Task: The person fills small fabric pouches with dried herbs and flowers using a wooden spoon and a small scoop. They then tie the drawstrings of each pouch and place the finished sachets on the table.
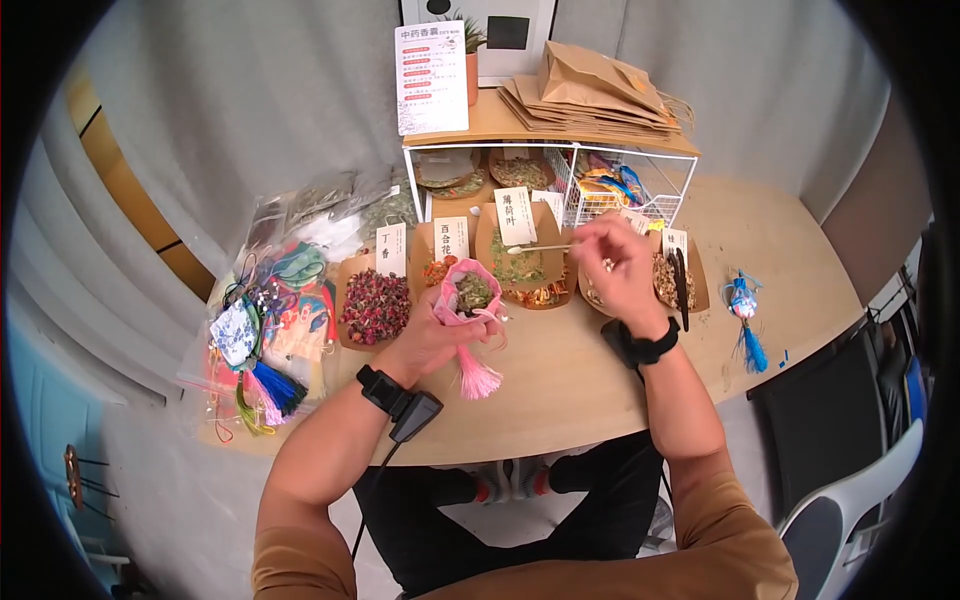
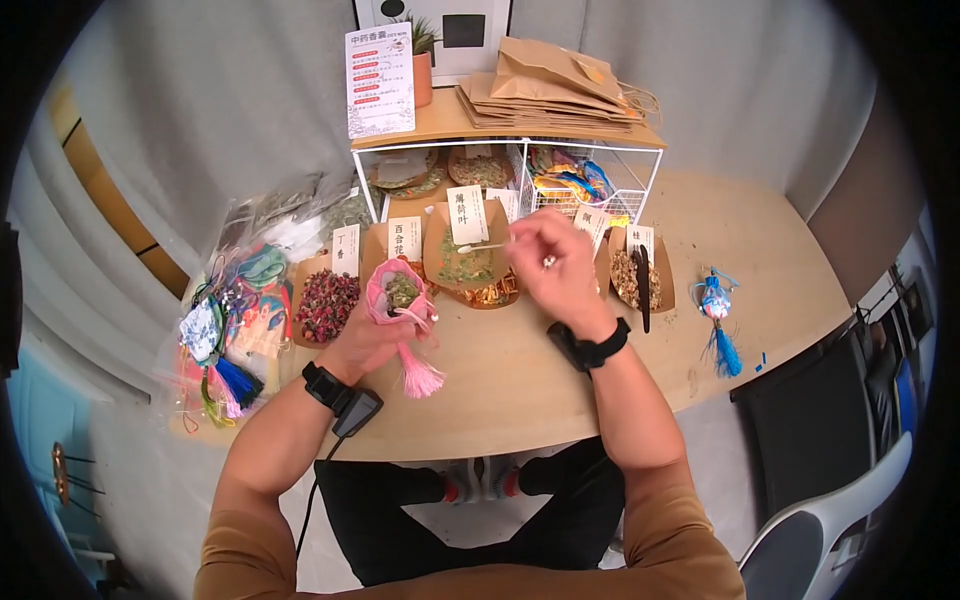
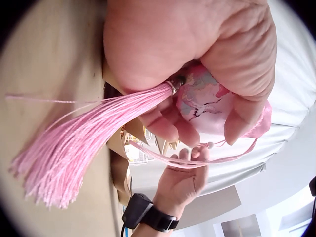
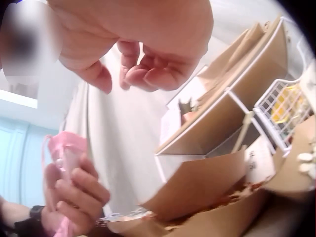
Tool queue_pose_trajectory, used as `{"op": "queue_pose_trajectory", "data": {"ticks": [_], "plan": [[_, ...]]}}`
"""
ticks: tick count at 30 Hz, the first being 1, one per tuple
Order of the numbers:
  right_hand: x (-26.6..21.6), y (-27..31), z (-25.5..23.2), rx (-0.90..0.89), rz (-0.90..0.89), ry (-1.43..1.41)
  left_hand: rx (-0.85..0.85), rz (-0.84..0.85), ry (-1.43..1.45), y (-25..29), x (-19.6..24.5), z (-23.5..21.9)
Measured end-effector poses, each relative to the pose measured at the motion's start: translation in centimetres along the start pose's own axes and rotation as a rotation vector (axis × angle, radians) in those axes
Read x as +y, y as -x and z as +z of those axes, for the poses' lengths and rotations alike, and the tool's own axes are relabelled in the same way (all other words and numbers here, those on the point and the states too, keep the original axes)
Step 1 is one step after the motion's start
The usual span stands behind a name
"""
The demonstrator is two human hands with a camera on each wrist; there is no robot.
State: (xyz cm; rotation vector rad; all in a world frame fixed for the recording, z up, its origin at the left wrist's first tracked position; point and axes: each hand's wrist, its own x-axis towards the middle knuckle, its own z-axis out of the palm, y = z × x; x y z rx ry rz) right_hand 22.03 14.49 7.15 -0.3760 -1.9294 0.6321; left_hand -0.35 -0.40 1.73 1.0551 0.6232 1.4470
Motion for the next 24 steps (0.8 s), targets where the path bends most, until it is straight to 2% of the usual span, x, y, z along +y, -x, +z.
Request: {"op": "queue_pose_trajectory", "data": {"ticks": [1, 3, 7, 9, 12, 15, 18, 21, 24], "plan": [[-1.5, 0.3, 0.4, -0.105, -0.045, -0.108, -0.002, -0.004, -0.02, -0.1, 0.2, 0.4], [-4.0, 1.0, 1.4, -0.286, -0.158, -0.11, -0.005, -0.004, -0.055, -0.1, 0.1, 0.5], [-5.0, 2.1, 3.2, -0.342, -0.242, -0.141, -0.015, -0.012, -0.146, -0.1, -0.3, 0.6], [-4.8, 2.4, 3.3, -0.385, -0.259, -0.126, -0.032, -0.009, -0.229, -0.2, -0.5, 0.6], [-4.3, 2.5, 3.3, -0.406, -0.274, -0.115, -0.031, -0.088, -0.206, -0.1, 0.0, 1.3], [-3.9, 2.0, 2.7, -0.408, -0.284, -0.122, 0.012, -0.097, -0.337, 0.1, 0.8, 1.7], [-4.1, 1.6, 1.4, -0.425, -0.225, -0.064, -0.005, 0.12, -0.266, -0.5, 0.9, 2.6], [-4.0, 1.2, 0.9, -0.479, -0.216, -0.105, -0.027, 0.136, -0.299, -0.1, 1.4, 2.3], [-3.8, 1.1, 1.0, -0.595, -0.19, -0.121, -0.178, 0.153, -0.63, 0.0, 1.3, 1.5]]}}
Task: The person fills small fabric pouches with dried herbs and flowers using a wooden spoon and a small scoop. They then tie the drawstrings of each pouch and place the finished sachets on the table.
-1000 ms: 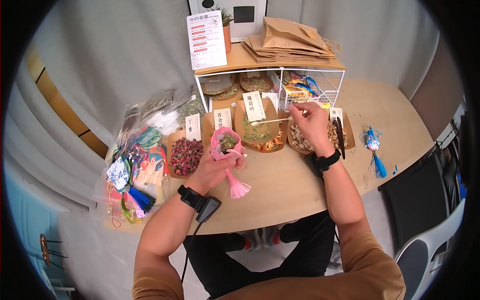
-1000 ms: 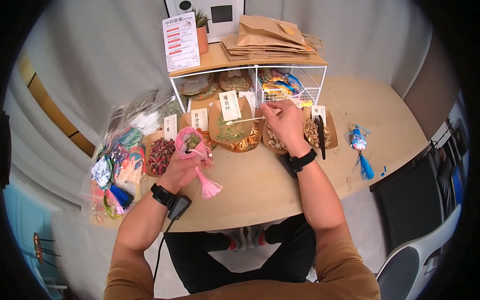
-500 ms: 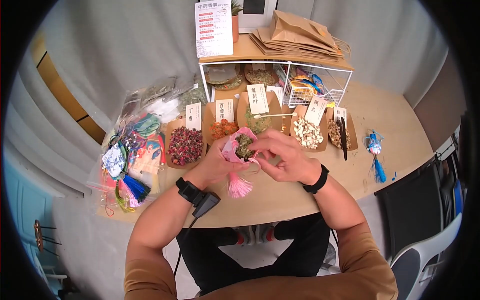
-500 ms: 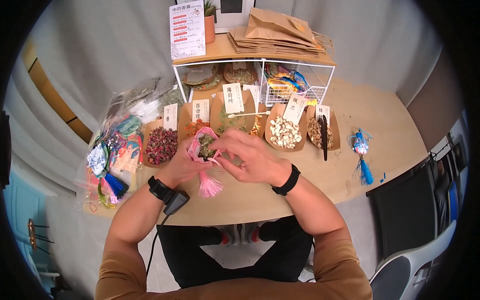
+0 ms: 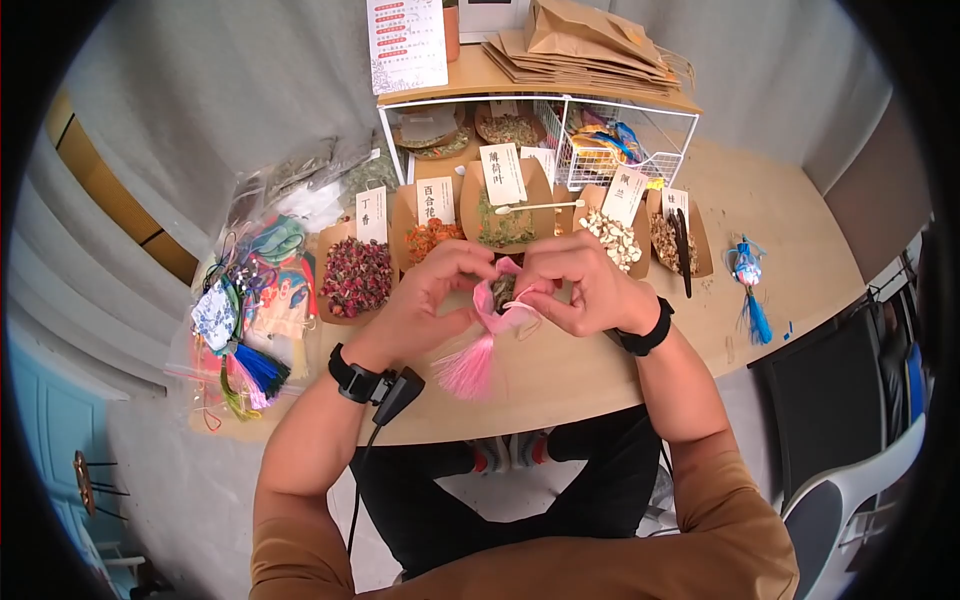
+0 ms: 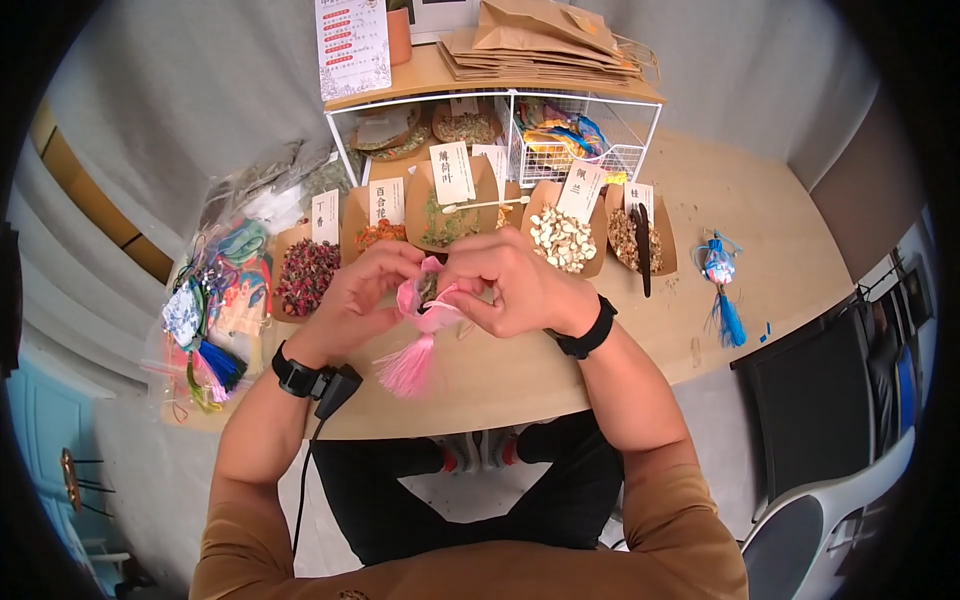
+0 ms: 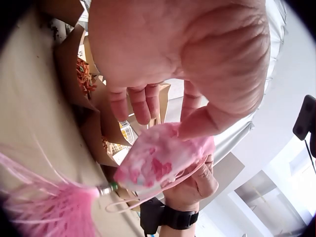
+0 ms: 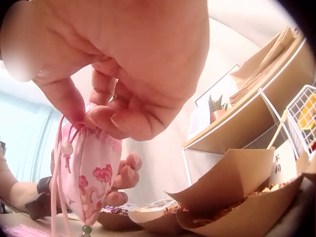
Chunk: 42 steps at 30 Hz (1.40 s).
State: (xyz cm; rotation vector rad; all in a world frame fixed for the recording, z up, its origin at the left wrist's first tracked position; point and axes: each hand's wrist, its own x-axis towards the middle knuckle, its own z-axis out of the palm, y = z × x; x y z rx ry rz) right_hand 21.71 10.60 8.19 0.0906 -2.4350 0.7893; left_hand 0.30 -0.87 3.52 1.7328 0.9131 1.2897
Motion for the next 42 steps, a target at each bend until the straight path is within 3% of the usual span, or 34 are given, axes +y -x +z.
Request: {"op": "queue_pose_trajectory", "data": {"ticks": [3, 6, 16, 18, 22, 24, 30, 39, 42], "plan": [[0.2, 0.0, 0.4, -0.009, 0.035, -0.05, 0.083, 0.002, -0.075, 0.0, 1.1, 0.6], [0.6, 0.1, 0.6, 0.011, 0.056, -0.106, 0.024, 0.093, -0.291, 0.1, 0.6, -0.6], [0.5, 0.2, 1.1, -0.069, 0.018, 0.053, 0.036, 0.09, -0.391, 0.3, 0.9, -0.6], [0.6, 0.3, 1.3, -0.004, 0.015, 0.04, 0.064, 0.093, -0.442, 0.2, 1.4, -0.4], [0.5, 0.1, 0.7, -0.044, 0.025, 0.075, -0.017, 0.043, -0.463, 0.1, 1.7, -0.7], [0.7, 0.1, 1.0, -0.049, 0.029, 0.071, -0.065, -0.002, -0.463, 0.2, 1.5, -0.8], [0.7, 0.0, 1.2, 0.028, 0.028, 0.056, 0.026, 0.034, -0.403, 0.1, 0.3, -0.9], [1.8, 0.1, 1.9, 0.127, 0.002, 0.053, 0.188, -0.096, -0.062, 0.1, 0.3, -0.4], [2.0, 0.0, 1.8, 0.119, -0.018, 0.052, 0.135, -0.151, -0.098, 0.2, 0.0, -0.4]]}}
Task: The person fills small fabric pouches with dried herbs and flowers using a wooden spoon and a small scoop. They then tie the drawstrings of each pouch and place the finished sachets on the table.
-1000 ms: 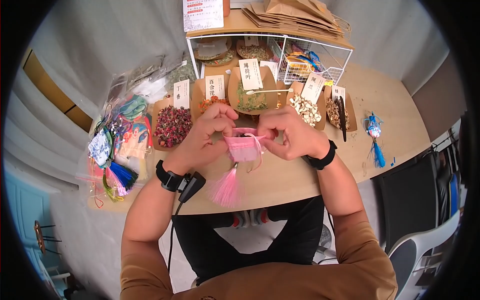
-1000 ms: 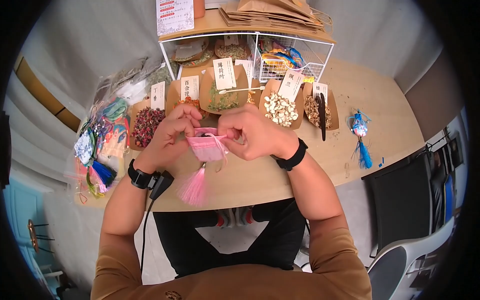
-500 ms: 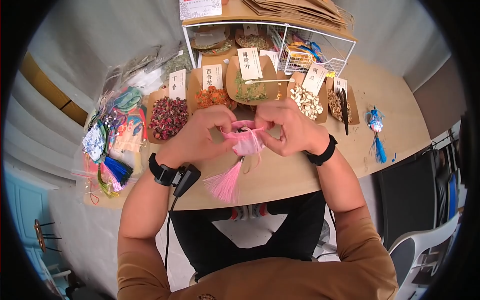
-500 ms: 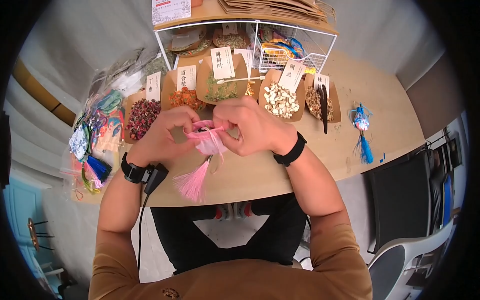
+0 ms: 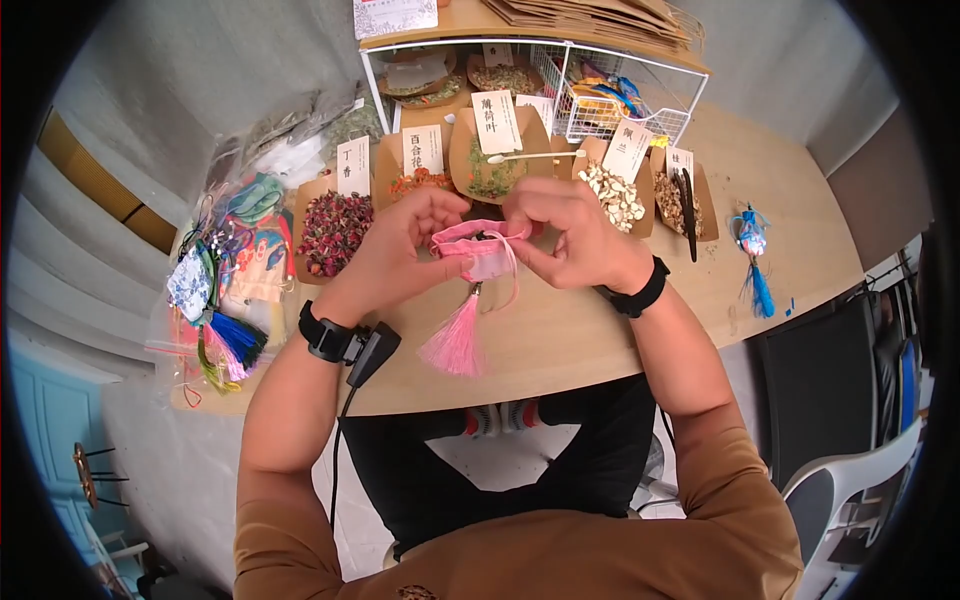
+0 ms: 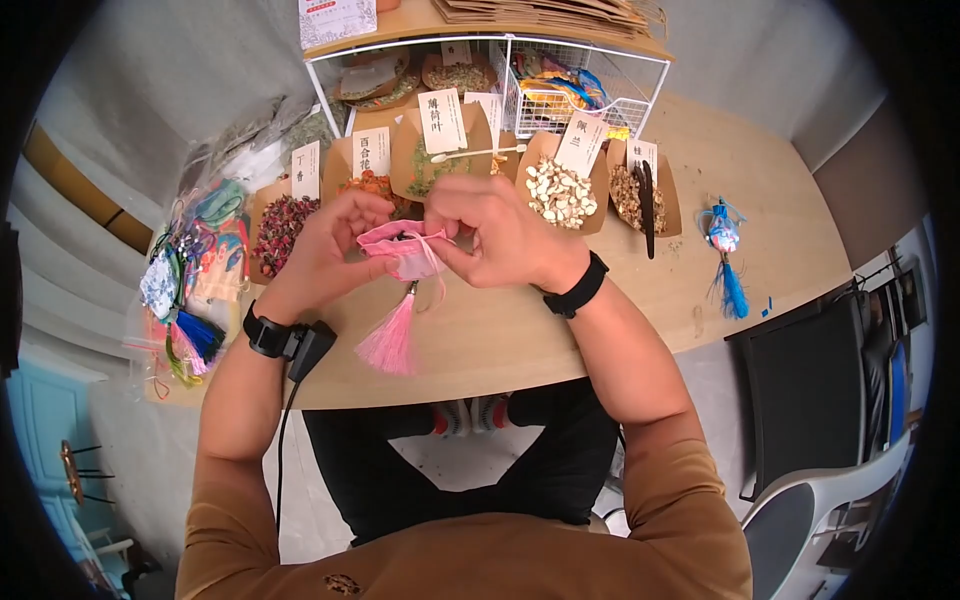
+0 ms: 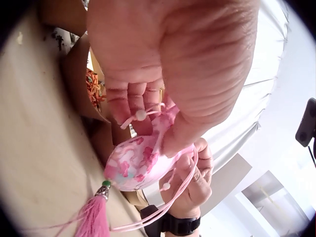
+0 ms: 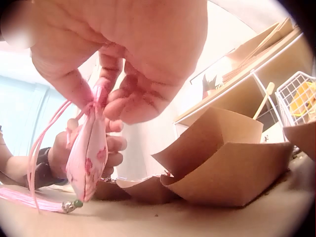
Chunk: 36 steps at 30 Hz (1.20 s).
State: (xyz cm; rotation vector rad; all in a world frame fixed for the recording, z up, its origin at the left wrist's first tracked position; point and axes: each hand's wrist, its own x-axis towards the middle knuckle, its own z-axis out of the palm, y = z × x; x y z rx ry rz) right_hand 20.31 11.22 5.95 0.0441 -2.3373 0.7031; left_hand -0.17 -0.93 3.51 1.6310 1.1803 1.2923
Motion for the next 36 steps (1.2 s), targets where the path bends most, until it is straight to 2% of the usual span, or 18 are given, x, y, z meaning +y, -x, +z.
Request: {"op": "queue_pose_trajectory", "data": {"ticks": [3, 4, 7, 10, 12, 16, 21, 28, 32, 36], "plan": [[0.6, 0.4, 0.0, -0.079, 0.051, -0.013, -0.076, -0.134, -0.022, 0.0, -0.1, 0.0], [0.8, 0.4, 0.0, -0.105, 0.068, -0.014, -0.063, -0.119, -0.029, 0.0, -0.2, 0.0], [0.7, 0.3, 0.0, 0.011, 0.049, -0.022, -0.039, -0.09, -0.005, -0.2, -0.8, -0.2], [1.1, 0.4, 0.0, -0.075, 0.056, -0.039, -0.062, -0.142, 0.09, -0.1, -0.9, -0.2], [1.0, 0.5, 0.2, -0.057, 0.099, -0.042, -0.1, -0.221, 0.104, -0.1, -0.9, -0.3], [0.5, 0.2, 0.1, 0.021, 0.053, -0.044, -0.04, -0.184, 0.104, -0.1, 0.0, -0.4], [0.7, 0.5, 0.2, -0.019, 0.076, -0.046, -0.066, -0.234, 0.059, -0.2, -0.6, -0.5], [0.8, 0.3, 0.0, -0.04, 0.053, -0.032, -0.082, -0.216, 0.029, -0.1, -1.2, -0.7], [0.2, 0.3, -0.3, -0.129, 0.159, 0.038, -0.023, -0.182, -0.069, 0.0, -1.7, -0.8], [-1.1, 0.0, -0.1, -0.116, 0.281, -0.023, -0.07, -0.233, -0.058, 0.1, -1.1, -0.7]]}}
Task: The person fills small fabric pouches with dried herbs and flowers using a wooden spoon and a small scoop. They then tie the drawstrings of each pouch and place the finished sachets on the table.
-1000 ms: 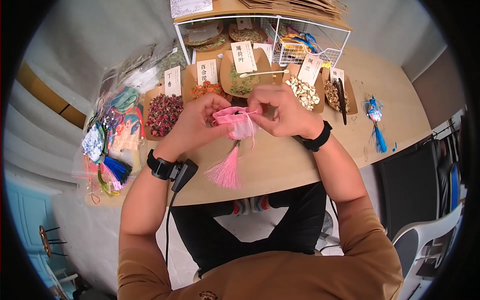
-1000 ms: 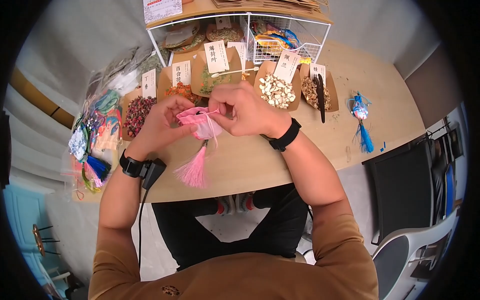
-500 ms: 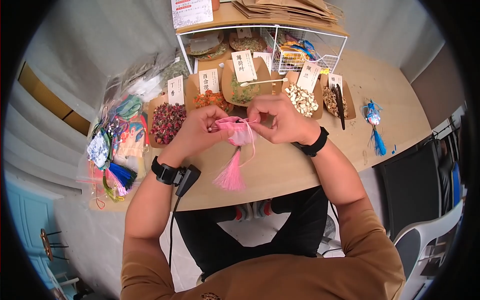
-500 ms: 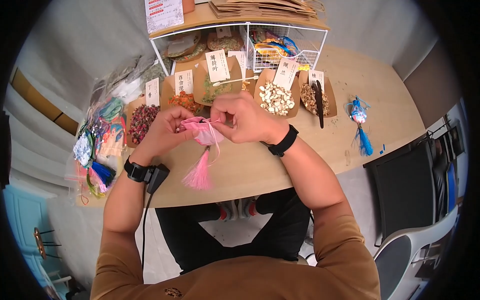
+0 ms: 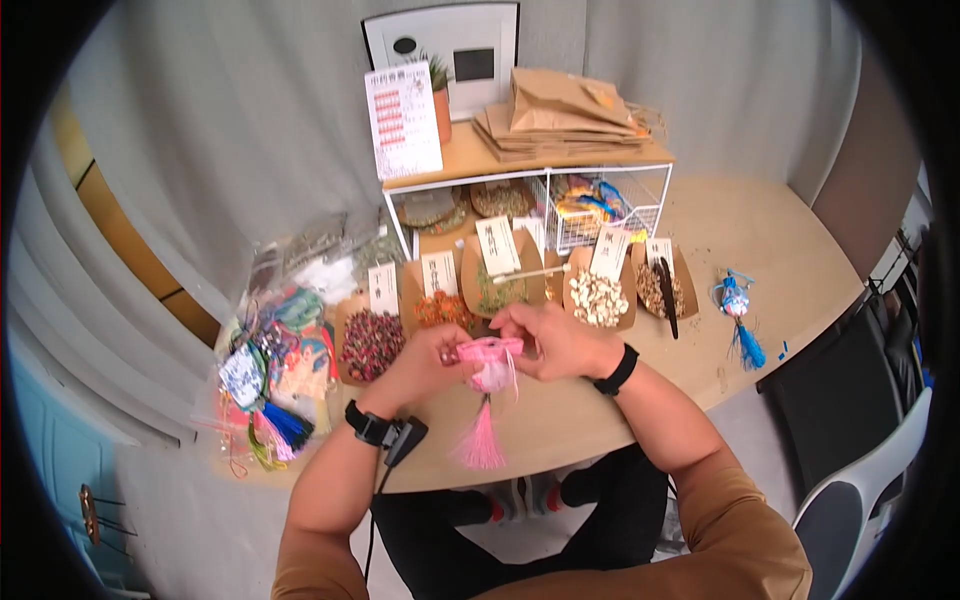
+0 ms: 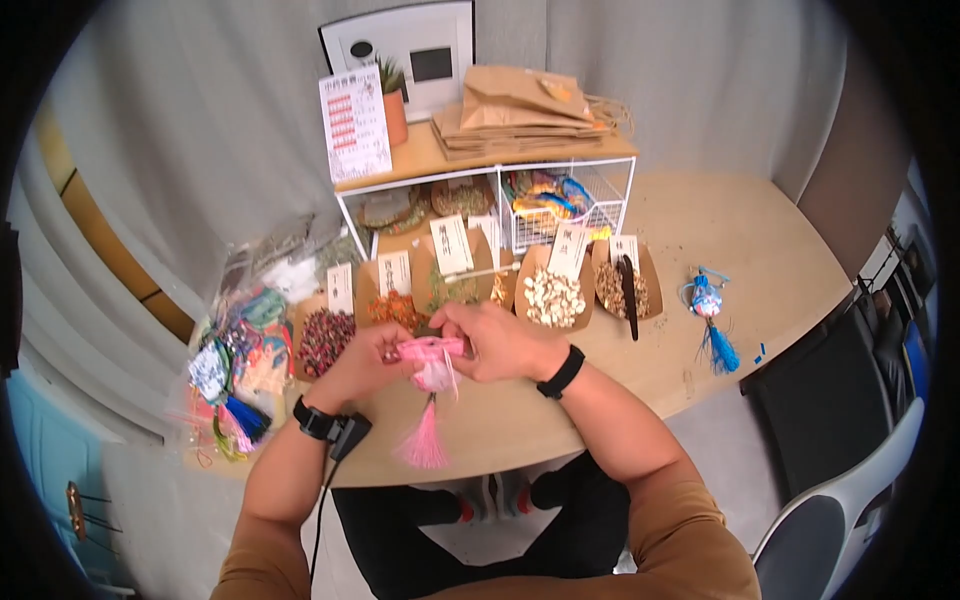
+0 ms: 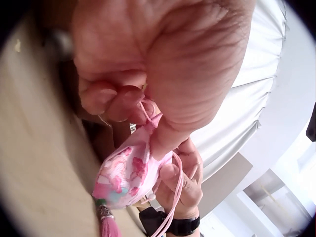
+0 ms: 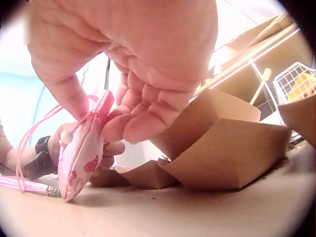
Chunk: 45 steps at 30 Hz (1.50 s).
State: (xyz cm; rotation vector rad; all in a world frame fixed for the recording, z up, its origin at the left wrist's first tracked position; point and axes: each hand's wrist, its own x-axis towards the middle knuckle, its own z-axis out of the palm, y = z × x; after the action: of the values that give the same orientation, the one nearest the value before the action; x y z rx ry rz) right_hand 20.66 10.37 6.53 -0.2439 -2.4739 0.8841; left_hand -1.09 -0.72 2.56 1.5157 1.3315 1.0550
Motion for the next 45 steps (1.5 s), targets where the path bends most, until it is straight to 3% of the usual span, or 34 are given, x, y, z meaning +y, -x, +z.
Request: {"op": "queue_pose_trajectory", "data": {"ticks": [5, 8, 11, 16, 19, 22, 25, 28, 31, 34, 37, 45], "plan": [[0.6, 0.0, 0.1, 0.003, -0.116, 0.038, 0.019, 0.054, -0.05, -0.1, -0.3, -0.1], [0.4, 0.2, -0.2, 0.078, -0.157, 0.004, 0.068, 0.086, 0.09, -0.1, -0.2, 0.5], [1.1, 0.1, -0.2, 0.063, -0.178, 0.013, 0.02, 0.075, 0.067, -0.4, -1.5, 0.2], [0.5, 0.3, -0.6, -0.037, -0.054, 0.037, 0.089, 0.116, -0.003, -0.1, -0.7, 0.2], [1.5, 0.3, -0.4, -0.126, -0.039, 0.123, 0.023, 0.081, 0.069, -0.3, -1.3, 0.0], [1.7, 0.2, -0.3, -0.077, -0.067, 0.084, 0.08, 0.135, -0.029, -0.1, -0.8, -0.2], [1.7, 0.2, -0.3, -0.031, -0.062, 0.054, 0.091, 0.134, 0.042, -0.3, -1.0, 0.0], [2.3, 0.3, -0.3, -0.109, -0.095, 0.109, 0.067, 0.115, 0.141, -0.1, -0.3, 0.6], [2.0, 0.3, -0.4, -0.036, -0.075, 0.039, 0.114, 0.115, 0.062, 0.0, -0.1, 0.1], [1.8, 0.4, -0.7, -0.066, -0.081, 0.043, -0.018, 0.079, 0.133, 0.0, -0.4, 0.3], [1.4, 0.4, -1.0, -0.144, -0.044, 0.106, 0.046, 0.046, 0.018, 0.2, 0.3, 0.4], [2.0, 0.3, -1.4, -0.257, 0.035, 0.025, 0.084, 0.037, 0.054, 0.3, 0.4, 0.0]]}}
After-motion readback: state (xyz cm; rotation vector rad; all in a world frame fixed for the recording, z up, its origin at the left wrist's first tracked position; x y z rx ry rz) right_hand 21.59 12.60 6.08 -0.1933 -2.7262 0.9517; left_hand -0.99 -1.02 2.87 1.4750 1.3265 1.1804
